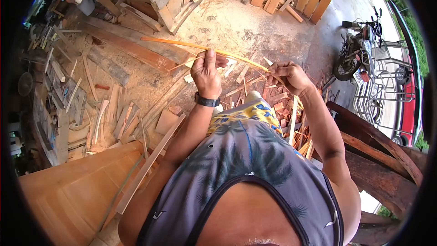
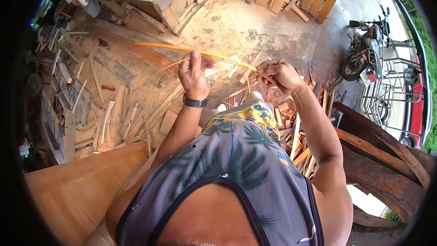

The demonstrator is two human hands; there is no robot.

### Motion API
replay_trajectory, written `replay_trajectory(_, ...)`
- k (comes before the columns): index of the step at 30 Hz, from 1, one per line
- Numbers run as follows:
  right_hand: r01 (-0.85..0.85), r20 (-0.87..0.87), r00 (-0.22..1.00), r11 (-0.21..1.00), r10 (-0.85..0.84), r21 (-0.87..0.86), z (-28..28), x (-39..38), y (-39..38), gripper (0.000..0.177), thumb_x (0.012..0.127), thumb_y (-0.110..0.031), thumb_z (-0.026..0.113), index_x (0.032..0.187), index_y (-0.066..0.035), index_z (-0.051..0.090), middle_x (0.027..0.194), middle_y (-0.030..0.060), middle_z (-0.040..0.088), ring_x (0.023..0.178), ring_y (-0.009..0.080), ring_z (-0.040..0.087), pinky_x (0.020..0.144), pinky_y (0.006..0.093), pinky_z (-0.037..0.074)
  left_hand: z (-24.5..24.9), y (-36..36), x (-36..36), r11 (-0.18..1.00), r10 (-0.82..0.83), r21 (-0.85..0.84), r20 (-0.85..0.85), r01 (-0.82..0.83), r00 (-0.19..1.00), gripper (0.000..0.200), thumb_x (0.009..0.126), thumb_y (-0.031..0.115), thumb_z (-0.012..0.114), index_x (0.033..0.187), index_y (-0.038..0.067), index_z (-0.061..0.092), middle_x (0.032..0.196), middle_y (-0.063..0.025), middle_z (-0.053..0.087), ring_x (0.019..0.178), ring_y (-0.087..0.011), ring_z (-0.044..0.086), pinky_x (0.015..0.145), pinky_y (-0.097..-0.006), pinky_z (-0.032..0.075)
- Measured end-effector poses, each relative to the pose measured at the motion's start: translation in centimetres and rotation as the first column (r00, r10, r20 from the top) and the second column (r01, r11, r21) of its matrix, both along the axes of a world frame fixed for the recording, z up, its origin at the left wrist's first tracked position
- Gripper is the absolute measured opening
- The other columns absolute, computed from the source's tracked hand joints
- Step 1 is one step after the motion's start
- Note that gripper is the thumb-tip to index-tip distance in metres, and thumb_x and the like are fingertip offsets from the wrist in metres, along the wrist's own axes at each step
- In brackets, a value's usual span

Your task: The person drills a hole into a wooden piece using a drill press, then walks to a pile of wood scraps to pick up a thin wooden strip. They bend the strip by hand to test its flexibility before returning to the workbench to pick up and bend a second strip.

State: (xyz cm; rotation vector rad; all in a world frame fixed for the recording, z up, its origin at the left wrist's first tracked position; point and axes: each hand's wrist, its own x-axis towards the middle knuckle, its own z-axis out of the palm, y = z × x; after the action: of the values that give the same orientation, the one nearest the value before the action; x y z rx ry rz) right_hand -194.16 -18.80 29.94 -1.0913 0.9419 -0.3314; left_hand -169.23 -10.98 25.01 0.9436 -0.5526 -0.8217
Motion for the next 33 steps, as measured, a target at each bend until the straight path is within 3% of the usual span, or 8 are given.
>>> replay_trajectory(5,0.081,0.049,0.995,0.993,-0.086,0.089,1.3,3.9,-1.8,0.016,0.087,-0.01,0.061,0.094,0.001,0.069,0.078,0.0081,0.068,0.068,0.014,0.058,0.062,0.0266,0.045,0.4,0.1,2.5,0.992,-0.108,-0.005,-0.571,0.128,0.814,0.025,0.102,0.032,0.057,0.092,0.009,0.059,0.077,-0.0052,0.064,0.07,-0.0156,0.063,0.066,-0.0293,0.052)
replay_trajectory(9,-0.134,-0.018,0.991,0.991,0.134,-0.006,0.5,4.9,-4.6,0.017,0.086,-0.011,0.062,0.092,0.003,0.07,0.077,0.0089,0.068,0.064,0.0143,0.059,0.06,0.0264,0.044,-0.9,0.5,7.6,0.953,-0.283,0.052,-0.192,0.298,0.94,0.025,0.102,0.03,0.058,0.089,0.008,0.059,0.068,-0.001,0.055,0.062,-0.014,0.054,0.061,-0.0289,0.046)
replay_trajectory(15,-0.225,-0.068,0.972,0.974,0.225,0.003,1.5,5.9,-7.3,0.02,0.084,-0.011,0.065,0.092,0.005,0.071,0.076,0.0086,0.068,0.065,0.0141,0.06,0.059,0.026,0.045,-0.9,2.7,15.4,0.664,-0.712,0.138,-0.184,0.735,0.678,0.026,0.099,0.024,0.061,0.081,0.005,0.057,0.061,-0.0006,0.048,0.053,-0.0096,0.044,0.051,-0.0244,0.037)
replay_trajectory(17,-0.278,-0.027,0.96,0.961,0.278,0.004,1.2,6.0,-7.7,0.019,0.084,-0.012,0.064,0.092,0.004,0.071,0.077,0.0094,0.068,0.066,0.0143,0.061,0.06,0.0261,0.046,-2.4,2.6,18.0,0.538,-0.841,-0.254,-0.226,0.804,0.492,0.023,0.098,0.023,0.061,0.083,0.006,0.057,0.064,-0.0022,0.052,0.053,-0.0108,0.046,0.053,-0.0247,0.038)
replay_trajectory(22,-0.062,0.204,0.978,0.993,0.041,0.097,-0.5,3.1,-12.6,0.02,0.088,-0.016,0.06,0.095,0.001,0.067,0.073,0.004,0.058,0.062,0.0121,0.052,0.056,0.0252,0.041,-3.8,1.7,22.8,0.663,-0.68,-0.658,-0.328,0.358,0.656,0.02,0.094,0.017,0.065,0.106,0.001,0.061,0.091,-0.0091,0.063,0.076,-0.014,0.056,0.067,-0.0281,0.046)
replay_trajectory(24,-0.063,0.24,0.97,0.992,0.034,0.111,-1.3,2.6,-14.3,0.02,0.089,-0.016,0.06,0.095,0.001,0.067,0.073,0.004,0.059,0.062,0.0119,0.052,0.055,0.025,0.04,-1.1,0.8,20.0,0.935,-0.157,0.307,-0.091,0.178,0.983,0.054,0.096,0.014,0.062,0.143,-0.003,0.042,0.108,-0.0128,0.067,0.091,-0.016,0.062,0.082,-0.0287,0.048)
replay_trajectory(29,-0.086,0.303,0.952,0.987,0.041,0.138,-2.7,1.9,-18.0,0.02,0.089,-0.015,0.06,0.094,0.002,0.069,0.072,0.0037,0.059,0.06,0.0119,0.051,0.054,0.0253,0.037,0.8,-8.4,11.5,0.825,-0.395,0.489,0.142,0.282,0.908,0.077,0.092,0.018,0.069,0.15,-0.01,0.027,0.157,-0.0264,0.029,0.144,-0.0293,0.034,0.117,-0.0381,0.028)
replay_trajectory(33,-0.035,0.253,0.967,0.989,-0.004,0.146,-3.4,0.9,-20.1,0.021,0.088,-0.015,0.06,0.095,0.003,0.069,0.071,0.0048,0.06,0.059,0.0123,0.05,0.053,0.0258,0.035,3.5,-16.9,5.0,0.885,-0.454,0.234,0.252,0.402,0.854,0.062,0.097,0.014,0.063,0.143,-0.015,0.034,0.133,-0.0267,0.056,0.125,-0.0273,0.057,0.108,-0.0346,0.044)
